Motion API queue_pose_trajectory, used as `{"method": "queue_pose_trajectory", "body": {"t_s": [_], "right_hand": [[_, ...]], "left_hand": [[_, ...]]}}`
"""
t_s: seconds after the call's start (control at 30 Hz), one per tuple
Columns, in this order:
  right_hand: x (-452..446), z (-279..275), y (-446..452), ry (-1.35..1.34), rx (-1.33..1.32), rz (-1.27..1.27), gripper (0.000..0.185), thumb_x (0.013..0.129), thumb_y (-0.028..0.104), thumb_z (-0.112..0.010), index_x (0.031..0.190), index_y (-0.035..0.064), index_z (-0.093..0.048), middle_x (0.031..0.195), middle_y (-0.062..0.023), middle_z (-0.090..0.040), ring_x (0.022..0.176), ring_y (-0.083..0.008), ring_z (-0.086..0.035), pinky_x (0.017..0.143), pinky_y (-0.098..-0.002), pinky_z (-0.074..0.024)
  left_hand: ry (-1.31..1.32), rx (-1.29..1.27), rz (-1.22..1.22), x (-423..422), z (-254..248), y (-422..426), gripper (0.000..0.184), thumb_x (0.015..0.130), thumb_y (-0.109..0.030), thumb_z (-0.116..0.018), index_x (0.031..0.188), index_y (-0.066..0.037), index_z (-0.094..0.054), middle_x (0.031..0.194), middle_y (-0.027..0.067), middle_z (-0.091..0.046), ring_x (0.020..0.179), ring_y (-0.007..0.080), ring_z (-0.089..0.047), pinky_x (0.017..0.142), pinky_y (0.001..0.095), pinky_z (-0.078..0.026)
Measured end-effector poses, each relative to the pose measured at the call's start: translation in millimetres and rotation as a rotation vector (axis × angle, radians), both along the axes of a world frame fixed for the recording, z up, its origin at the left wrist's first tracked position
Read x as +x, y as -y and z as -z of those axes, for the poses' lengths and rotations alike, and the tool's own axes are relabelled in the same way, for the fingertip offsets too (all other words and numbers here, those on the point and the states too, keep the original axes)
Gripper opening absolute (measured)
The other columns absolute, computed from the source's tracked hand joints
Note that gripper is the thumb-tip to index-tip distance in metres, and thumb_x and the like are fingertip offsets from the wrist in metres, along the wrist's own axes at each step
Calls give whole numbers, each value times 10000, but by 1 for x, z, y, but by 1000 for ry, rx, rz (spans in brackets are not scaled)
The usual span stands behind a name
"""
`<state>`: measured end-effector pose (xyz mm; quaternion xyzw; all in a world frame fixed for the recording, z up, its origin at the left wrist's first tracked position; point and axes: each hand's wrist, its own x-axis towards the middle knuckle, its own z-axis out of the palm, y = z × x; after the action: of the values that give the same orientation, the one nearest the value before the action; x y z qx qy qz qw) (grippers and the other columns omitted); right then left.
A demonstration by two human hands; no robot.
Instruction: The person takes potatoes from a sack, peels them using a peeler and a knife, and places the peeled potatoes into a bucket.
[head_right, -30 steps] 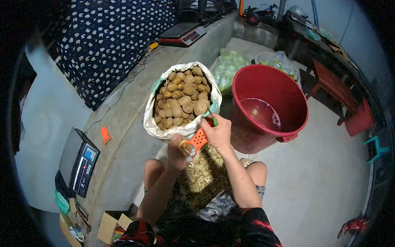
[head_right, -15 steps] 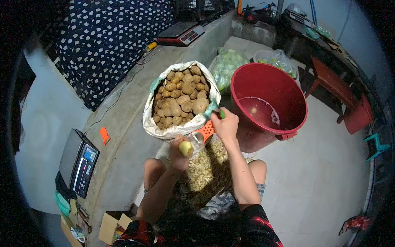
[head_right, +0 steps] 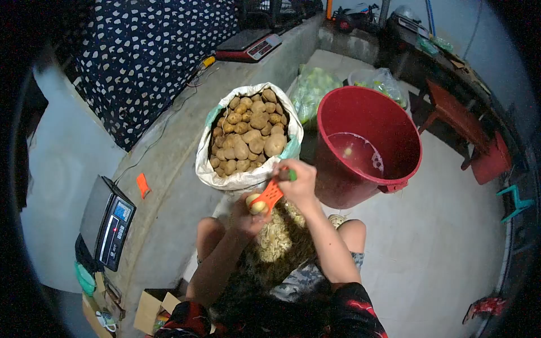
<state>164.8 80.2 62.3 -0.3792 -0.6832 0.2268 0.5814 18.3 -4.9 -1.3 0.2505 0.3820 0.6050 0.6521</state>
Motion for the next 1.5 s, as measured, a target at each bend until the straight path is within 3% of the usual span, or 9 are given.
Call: {"method": "queue_pose_trajectory", "body": {"t_s": [0.07, 0.3, 0.5, 0.7, 0.87, 1.1, 1.3, 1.4, 1.5], "right_hand": [[9, 21, -22, -100, -100, 116, 124, 740, 82, -735, 784, 5, -648, 647, -116, -636, 574, -132, -595, 584, -283, -481], [18, 14, -21, -100, -98, 145, 179, 805, 102, -720, 739, -29, -617, 564, -12, -547, 570, -26, -467, 521, -240, -411], [16, 20, -25, -164, -229, 109, 182, 817, 107, -711, 755, -39, -620, 573, 14, -532, 573, -24, -439, 520, -229, -392], [5, 26, -23, -206, -282, 106, 203, 826, 133, -702, 767, -42, -618, 574, 13, -526, 578, -34, -441, 527, -240, -399], [-11, 8, -4, -162, -220, 71, 183, 840, 88, -700, 721, -7, -598, 581, 55, -509, 543, -29, -407, 494, -227, -347], [-10, 8, -3, -18, 30, 136, 145, 774, 63, -715, 746, -19, -599, 578, -46, -547, 585, -47, -476, 547, -242, -427], [0, 5, -9, -191, -220, 137, 160, 790, 103, -714, 771, -37, -638, 624, -69, -634, 586, -62, -536, 559, -249, -445], [-2, 2, 2, -59, -154, 88, 176, 751, 124, -733, 823, -20, -664, 621, -95, -620, 592, -88, -568, 588, -264, -470], [10, 12, -23, -231, -385, 167, 177, 771, 130, -722, 819, -29, -664, 645, -109, -649, 622, -84, -589, 588, -252, -467]], "left_hand": [[510, -68, 200, -7, -2, -1, 246, 964, -332, -465, 899, -103, -525, 565, 74, -475, 413, 154, -404, 406, 274, -348], [719, 52, 216, -16, -23, -11, 340, 992, -436, -413, 919, -135, -554, 667, 39, -500, 569, 153, -451, 519, 297, -364], [641, -304, -100, -22, 2, -18, 419, 986, -532, -364, 934, -167, -563, 716, 23, -537, 587, 146, -419, 576, 308, -341], [468, -93, 38, -22, 10, -14, 473, 981, -562, -388, 916, -138, -585, 706, 33, -575, 522, 108, -432, 536, 275, -359], [250, -89, -203, 2, -8, -16, 437, 1007, -507, -352, 844, -142, -528, 652, -2, -509, 464, 105, -409, 462, 274, -337], [134, 105, -218, 6, 0, -9, 416, 1013, -472, -358, 854, -121, -516, 663, 15, -505, 498, 112, -444, 451, 279, -355], [95, 117, -230, 2, -3, -5, 404, 1030, -384, -316, 850, -84, -517, 683, 39, -495, 528, 127, -454, 475, 281, -381], [-469, 373, -292, -2, 10, -6, 433, 1032, -391, -326, 839, -64, -534, 688, 35, -504, 550, 120, -475, 490, 273, -400], [-329, 305, -279, -1, -8, -1, 470, 1030, -416, -347, 827, -40, -544, 700, 40, -528, 591, 112, -498, 527, 274, -414]]}}
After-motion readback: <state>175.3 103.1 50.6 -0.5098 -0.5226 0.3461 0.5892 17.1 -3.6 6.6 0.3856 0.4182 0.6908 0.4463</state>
